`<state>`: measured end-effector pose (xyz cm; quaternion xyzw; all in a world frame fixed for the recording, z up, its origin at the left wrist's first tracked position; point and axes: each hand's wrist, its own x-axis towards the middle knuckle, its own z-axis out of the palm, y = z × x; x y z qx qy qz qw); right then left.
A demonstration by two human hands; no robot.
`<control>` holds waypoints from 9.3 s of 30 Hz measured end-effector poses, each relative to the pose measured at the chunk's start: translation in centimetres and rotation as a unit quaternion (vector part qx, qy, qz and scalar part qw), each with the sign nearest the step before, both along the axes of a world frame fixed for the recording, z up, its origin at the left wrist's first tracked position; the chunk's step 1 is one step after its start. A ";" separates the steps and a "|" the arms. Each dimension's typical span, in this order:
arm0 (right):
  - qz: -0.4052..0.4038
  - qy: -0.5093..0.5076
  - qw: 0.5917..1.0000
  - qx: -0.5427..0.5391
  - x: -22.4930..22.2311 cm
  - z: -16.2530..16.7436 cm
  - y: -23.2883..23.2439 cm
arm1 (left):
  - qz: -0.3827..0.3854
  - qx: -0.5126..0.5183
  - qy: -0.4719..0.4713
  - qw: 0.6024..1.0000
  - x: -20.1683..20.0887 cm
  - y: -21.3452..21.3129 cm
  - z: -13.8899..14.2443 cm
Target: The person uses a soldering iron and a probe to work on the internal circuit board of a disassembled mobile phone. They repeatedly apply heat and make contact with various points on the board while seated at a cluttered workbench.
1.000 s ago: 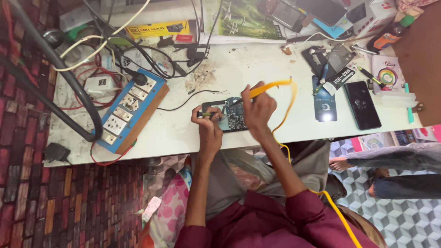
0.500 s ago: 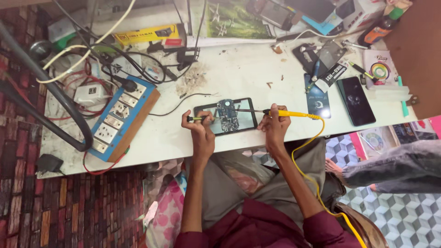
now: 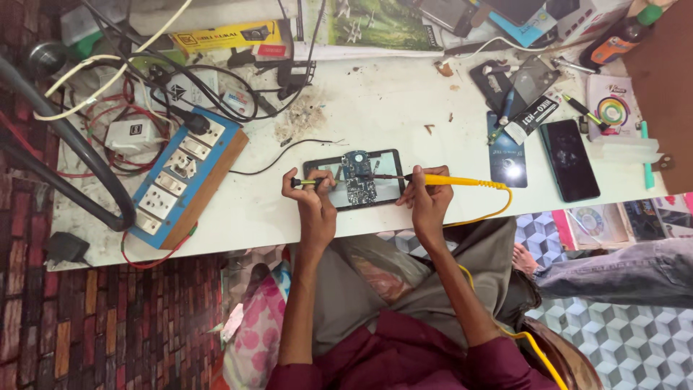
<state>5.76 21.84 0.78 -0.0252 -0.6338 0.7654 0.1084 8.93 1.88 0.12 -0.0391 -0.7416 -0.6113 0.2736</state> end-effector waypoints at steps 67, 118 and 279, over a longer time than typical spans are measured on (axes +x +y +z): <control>0.012 0.023 1.000 0.005 0.8 0.0 0.3 | 0.011 -0.025 0.000 1.000 0.5 0.1 0.3; 0.009 0.008 0.999 -0.036 0.0 -0.7 0.9 | 0.016 -0.002 -0.032 0.999 0.1 0.3 -0.1; 0.017 0.028 0.999 0.004 2.6 -0.8 1.9 | 0.004 -0.006 -0.030 1.000 1.8 1.2 0.2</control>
